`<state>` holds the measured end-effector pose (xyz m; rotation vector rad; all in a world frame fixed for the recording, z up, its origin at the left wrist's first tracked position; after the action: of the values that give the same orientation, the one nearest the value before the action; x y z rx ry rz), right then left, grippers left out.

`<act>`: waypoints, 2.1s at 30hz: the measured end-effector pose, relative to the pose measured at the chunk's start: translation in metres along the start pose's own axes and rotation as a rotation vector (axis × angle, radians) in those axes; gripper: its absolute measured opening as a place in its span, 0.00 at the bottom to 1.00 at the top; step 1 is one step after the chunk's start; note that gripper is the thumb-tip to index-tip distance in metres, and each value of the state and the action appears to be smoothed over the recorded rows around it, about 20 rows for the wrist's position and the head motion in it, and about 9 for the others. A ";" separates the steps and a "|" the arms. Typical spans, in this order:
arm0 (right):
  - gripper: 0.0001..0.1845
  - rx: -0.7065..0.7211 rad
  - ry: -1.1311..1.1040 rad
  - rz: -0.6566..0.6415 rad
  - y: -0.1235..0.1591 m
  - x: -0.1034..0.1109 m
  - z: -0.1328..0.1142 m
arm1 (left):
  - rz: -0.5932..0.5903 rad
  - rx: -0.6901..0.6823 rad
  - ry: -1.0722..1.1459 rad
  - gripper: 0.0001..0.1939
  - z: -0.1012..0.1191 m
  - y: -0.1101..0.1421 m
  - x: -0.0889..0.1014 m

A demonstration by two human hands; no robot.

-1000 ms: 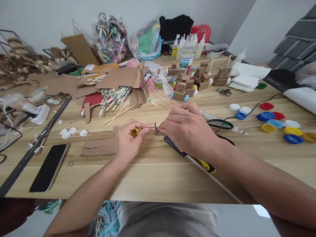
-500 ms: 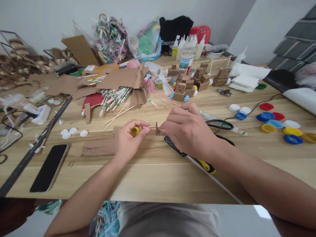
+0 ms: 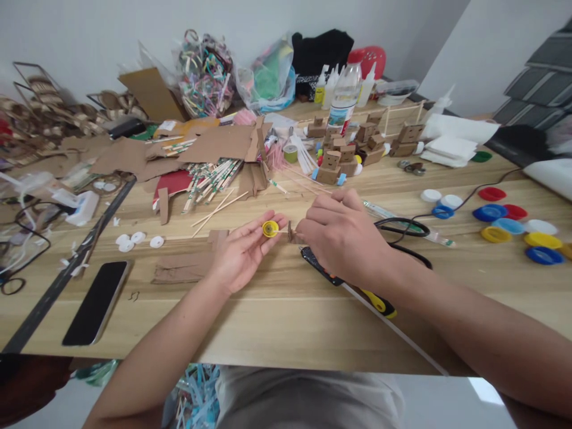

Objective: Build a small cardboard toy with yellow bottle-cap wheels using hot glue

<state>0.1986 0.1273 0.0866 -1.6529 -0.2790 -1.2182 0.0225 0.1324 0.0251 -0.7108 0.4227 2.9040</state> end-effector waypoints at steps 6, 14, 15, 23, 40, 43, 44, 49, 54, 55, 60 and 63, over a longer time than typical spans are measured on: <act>0.18 0.021 0.088 0.024 0.001 -0.005 -0.002 | -0.090 -0.114 -0.114 0.17 0.000 0.004 -0.005; 0.21 0.006 0.108 0.008 0.000 -0.003 -0.007 | -0.117 -0.188 -0.258 0.25 -0.002 0.004 -0.004; 0.22 0.006 0.109 0.005 0.000 -0.003 -0.007 | -0.116 -0.203 -0.285 0.26 -0.002 0.004 -0.004; 0.24 0.078 0.056 0.081 0.002 -0.006 -0.013 | -0.063 -0.413 -0.622 0.25 0.005 0.008 -0.003; 0.20 -0.028 -0.037 0.011 0.002 -0.001 -0.007 | 0.046 -0.467 -0.455 0.17 0.010 0.013 -0.007; 0.19 -0.030 -0.055 0.031 0.002 -0.001 -0.006 | 0.051 -0.486 -0.433 0.17 0.011 0.013 -0.008; 0.19 -0.034 -0.059 0.035 0.002 -0.001 -0.006 | 0.050 -0.490 -0.428 0.17 0.011 0.013 -0.008; 0.18 -0.053 -0.097 0.016 0.002 -0.002 -0.004 | 0.020 -0.478 -0.426 0.19 0.009 0.012 -0.006; 0.15 -0.085 -0.129 -0.007 0.001 -0.001 0.000 | 0.011 -0.500 -0.443 0.24 0.010 0.011 -0.005; 0.15 -0.103 -0.135 -0.019 0.001 -0.001 0.002 | 0.024 -0.515 -0.443 0.24 0.011 0.011 -0.005; 0.15 -0.163 -0.209 -0.001 0.000 0.001 0.010 | 0.160 -0.605 -0.428 0.22 0.015 0.007 0.004; 0.14 -0.209 -0.264 0.013 -0.001 0.000 0.014 | 0.241 -0.576 -0.429 0.21 0.012 0.000 0.012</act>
<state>0.2056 0.1394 0.0876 -1.9981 -0.3114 -1.0468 0.0064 0.1368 0.0295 -0.0608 -0.4182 3.3010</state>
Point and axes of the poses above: each hand's wrist, its own y-axis away from the middle knuckle, its own x-axis out of the back of the hand, z = x × y, the point moved 4 cm from there along -y, towards the middle knuckle, and after that the axes turned 5 degrees about -y, right-handed, at the moved point
